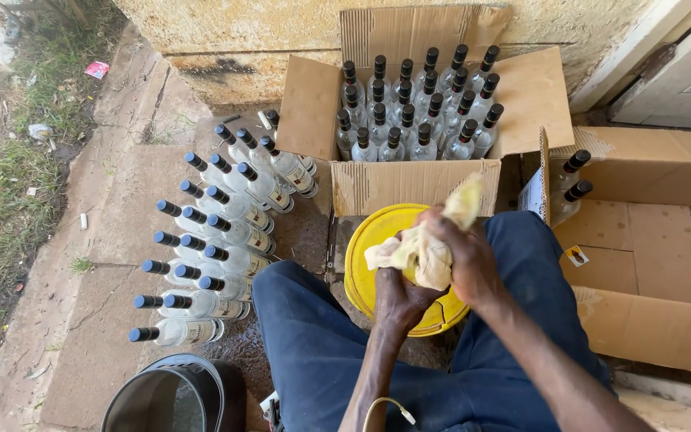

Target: The person is cleaning glass bottles by wiping them with a cloth and organizing them into boxes.

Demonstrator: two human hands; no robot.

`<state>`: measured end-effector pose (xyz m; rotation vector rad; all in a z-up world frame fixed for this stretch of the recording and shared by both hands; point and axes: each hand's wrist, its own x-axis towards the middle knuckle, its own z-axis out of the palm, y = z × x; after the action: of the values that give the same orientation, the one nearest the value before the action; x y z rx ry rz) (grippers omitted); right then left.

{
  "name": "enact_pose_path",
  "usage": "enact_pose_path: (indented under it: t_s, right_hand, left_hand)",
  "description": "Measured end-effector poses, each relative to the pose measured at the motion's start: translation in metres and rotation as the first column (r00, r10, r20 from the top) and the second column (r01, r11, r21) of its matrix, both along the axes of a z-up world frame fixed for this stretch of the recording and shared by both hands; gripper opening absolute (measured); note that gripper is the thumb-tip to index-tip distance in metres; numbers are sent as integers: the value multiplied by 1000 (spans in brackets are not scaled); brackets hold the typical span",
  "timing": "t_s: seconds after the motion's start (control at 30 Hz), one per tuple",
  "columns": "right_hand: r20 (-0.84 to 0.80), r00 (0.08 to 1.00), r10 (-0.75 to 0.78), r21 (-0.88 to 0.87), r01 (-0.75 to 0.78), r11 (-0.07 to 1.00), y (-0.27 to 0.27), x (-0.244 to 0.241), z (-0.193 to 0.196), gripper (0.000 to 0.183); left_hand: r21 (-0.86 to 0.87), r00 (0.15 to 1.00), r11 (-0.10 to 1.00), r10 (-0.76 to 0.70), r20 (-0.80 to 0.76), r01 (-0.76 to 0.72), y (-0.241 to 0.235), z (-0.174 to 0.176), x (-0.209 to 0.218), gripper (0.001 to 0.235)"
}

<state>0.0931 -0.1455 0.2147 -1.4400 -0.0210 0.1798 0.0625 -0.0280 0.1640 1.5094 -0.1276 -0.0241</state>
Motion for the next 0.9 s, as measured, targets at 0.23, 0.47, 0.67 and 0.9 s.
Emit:
enact_pose_path:
  t_s: [0.23,0.47,0.67,0.9]
  right_hand:
    - [136,892,-431,-153,449,880,5,-58,0,43]
    - [-145,900,-412,-98,401,911,-20,-77,14,33]
    - [-191,900,-391,386,435,813,-65,-74,72,33]
    - [650,730,213,-526,230,819,-17,-45,96,54]
  left_hand:
    - [258,992,960,121,-27,-110,-14,-37,0,71]
    - [290,980,938,166,105,-190,-10,-16,-6,84]
    - [282,982,940,182,56,-190,-15,-6,2,83]
    - [360,969,907,158,189,-218,-10,-23,3,78]
